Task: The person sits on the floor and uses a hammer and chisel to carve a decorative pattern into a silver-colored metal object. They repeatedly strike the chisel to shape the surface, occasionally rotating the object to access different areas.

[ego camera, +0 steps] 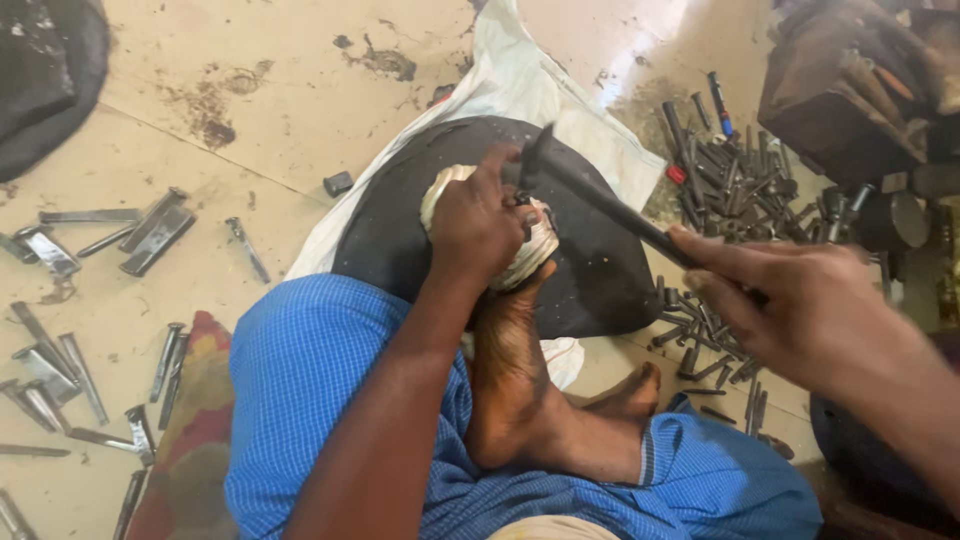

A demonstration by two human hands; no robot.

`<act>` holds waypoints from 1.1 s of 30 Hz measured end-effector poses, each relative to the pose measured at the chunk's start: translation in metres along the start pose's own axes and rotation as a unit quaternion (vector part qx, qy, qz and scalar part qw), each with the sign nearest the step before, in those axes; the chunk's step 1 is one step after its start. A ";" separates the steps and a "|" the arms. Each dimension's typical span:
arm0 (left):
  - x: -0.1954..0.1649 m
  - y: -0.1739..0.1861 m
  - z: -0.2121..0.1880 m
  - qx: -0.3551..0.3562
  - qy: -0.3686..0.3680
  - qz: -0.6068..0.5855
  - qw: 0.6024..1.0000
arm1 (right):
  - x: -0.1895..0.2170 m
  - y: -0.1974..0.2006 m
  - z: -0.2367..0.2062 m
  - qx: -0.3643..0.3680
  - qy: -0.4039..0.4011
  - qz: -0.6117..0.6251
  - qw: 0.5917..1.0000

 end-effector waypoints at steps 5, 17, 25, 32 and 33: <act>0.005 0.000 -0.003 -0.001 0.012 0.022 1.000 | -0.021 0.033 -0.016 -0.255 0.078 0.209 0.941; 0.002 0.004 -0.012 -0.059 -0.075 0.035 0.995 | 0.029 0.043 -0.022 -0.234 0.181 0.047 0.954; 0.005 0.004 -0.014 -0.037 -0.027 0.029 0.999 | 0.000 0.036 -0.023 -0.240 0.076 0.081 0.964; -0.001 0.012 -0.021 -0.059 -0.039 -0.008 0.997 | 0.003 0.034 -0.022 -0.199 0.033 0.053 0.978; -0.001 0.012 -0.022 -0.064 -0.038 -0.005 0.997 | 0.002 0.046 -0.036 -0.266 0.044 0.117 0.956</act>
Point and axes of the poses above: each hand's wrist, its own z-axis towards the middle knuckle, its own y-axis out of the back of the hand, x = y × z, the point moved 9 cm from there along z, towards the middle knuckle, and after that the axes turned 3 degrees about x, right-handed, at the moved point
